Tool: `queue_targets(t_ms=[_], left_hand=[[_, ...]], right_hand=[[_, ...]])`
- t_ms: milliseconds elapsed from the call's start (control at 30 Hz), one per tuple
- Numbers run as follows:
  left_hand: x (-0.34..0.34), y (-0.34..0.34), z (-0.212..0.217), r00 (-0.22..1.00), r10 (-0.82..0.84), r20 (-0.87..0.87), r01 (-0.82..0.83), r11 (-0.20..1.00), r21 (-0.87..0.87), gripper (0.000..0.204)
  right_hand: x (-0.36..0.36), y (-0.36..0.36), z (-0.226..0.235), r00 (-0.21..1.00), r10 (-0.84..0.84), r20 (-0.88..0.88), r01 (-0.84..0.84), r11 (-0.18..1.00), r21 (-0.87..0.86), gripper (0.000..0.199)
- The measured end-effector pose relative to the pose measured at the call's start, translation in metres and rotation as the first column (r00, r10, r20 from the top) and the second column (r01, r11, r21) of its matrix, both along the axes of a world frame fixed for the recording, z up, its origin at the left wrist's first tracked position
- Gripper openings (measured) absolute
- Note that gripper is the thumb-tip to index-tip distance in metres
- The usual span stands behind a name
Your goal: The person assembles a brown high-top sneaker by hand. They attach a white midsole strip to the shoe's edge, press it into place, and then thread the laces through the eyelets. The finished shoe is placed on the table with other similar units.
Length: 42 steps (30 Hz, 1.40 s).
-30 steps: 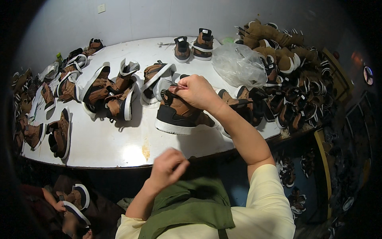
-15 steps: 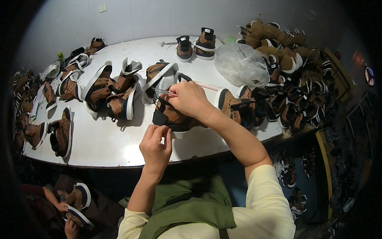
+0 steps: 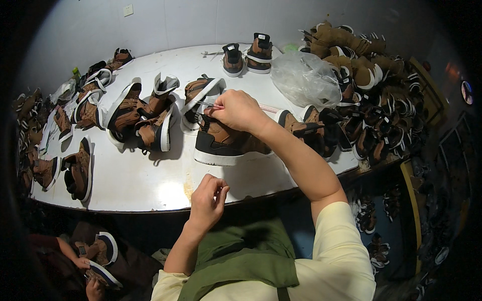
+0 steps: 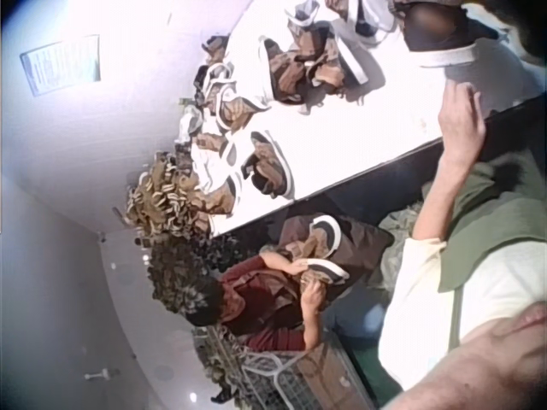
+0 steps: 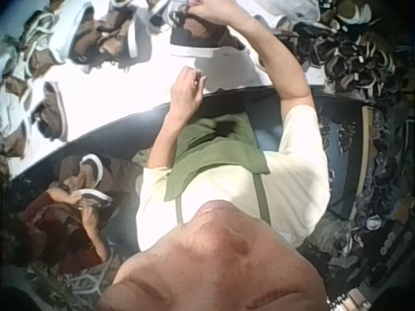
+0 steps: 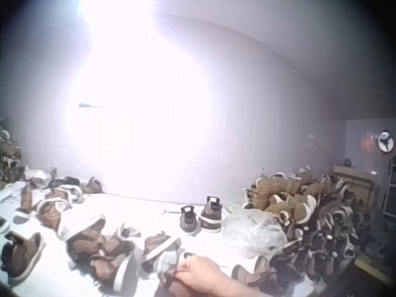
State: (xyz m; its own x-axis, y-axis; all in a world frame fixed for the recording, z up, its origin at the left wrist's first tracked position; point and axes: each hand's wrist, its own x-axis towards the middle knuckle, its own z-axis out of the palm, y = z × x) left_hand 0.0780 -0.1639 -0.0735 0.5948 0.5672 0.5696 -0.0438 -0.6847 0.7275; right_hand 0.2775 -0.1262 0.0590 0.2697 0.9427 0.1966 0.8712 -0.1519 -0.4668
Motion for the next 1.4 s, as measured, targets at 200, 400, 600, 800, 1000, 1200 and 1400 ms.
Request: queue_targets(t_ms=[200,400,600,800,1000,1200,1400], left_hand=[[0.002,0.018,0.022,0.955,0.206,0.212,-0.210,0.978,-0.003,0.013],[0.010,0.028,0.028,0.945,0.316,0.085,-0.321,0.945,0.056,0.017],[0.007,0.030,-0.004,0.928,0.372,-0.017,-0.360,0.909,0.211,0.012],[-0.004,0.035,-0.033,0.959,0.276,-0.059,-0.268,0.957,0.113,0.012],[-0.011,0.028,-0.043,0.973,0.232,0.007,-0.230,0.968,-0.100,0.011],[-0.009,0.039,-0.037,0.969,0.183,0.166,0.073,0.429,-0.900,0.023],[-0.007,0.041,-0.056,0.936,0.267,0.228,0.096,0.431,-0.897,0.028]], right_hand=[[-0.008,-0.002,-0.001,1.000,0.002,0.000,-0.002,1.000,-0.013,0.040],[-0.025,-0.002,-0.004,0.995,0.003,0.098,0.001,0.999,-0.041,0.034],[-0.038,0.000,-0.028,0.988,0.058,0.142,-0.055,0.998,-0.025,0.030],[-0.043,0.004,-0.037,0.977,0.119,0.175,-0.113,0.993,-0.042,0.028],[-0.039,0.007,-0.030,0.980,0.095,0.175,-0.085,0.994,-0.066,0.028],[-0.042,-0.001,-0.041,0.968,0.096,0.231,-0.114,0.991,0.069,0.021],[-0.057,-0.021,-0.073,0.933,0.135,0.335,-0.238,0.927,0.289,0.016]])
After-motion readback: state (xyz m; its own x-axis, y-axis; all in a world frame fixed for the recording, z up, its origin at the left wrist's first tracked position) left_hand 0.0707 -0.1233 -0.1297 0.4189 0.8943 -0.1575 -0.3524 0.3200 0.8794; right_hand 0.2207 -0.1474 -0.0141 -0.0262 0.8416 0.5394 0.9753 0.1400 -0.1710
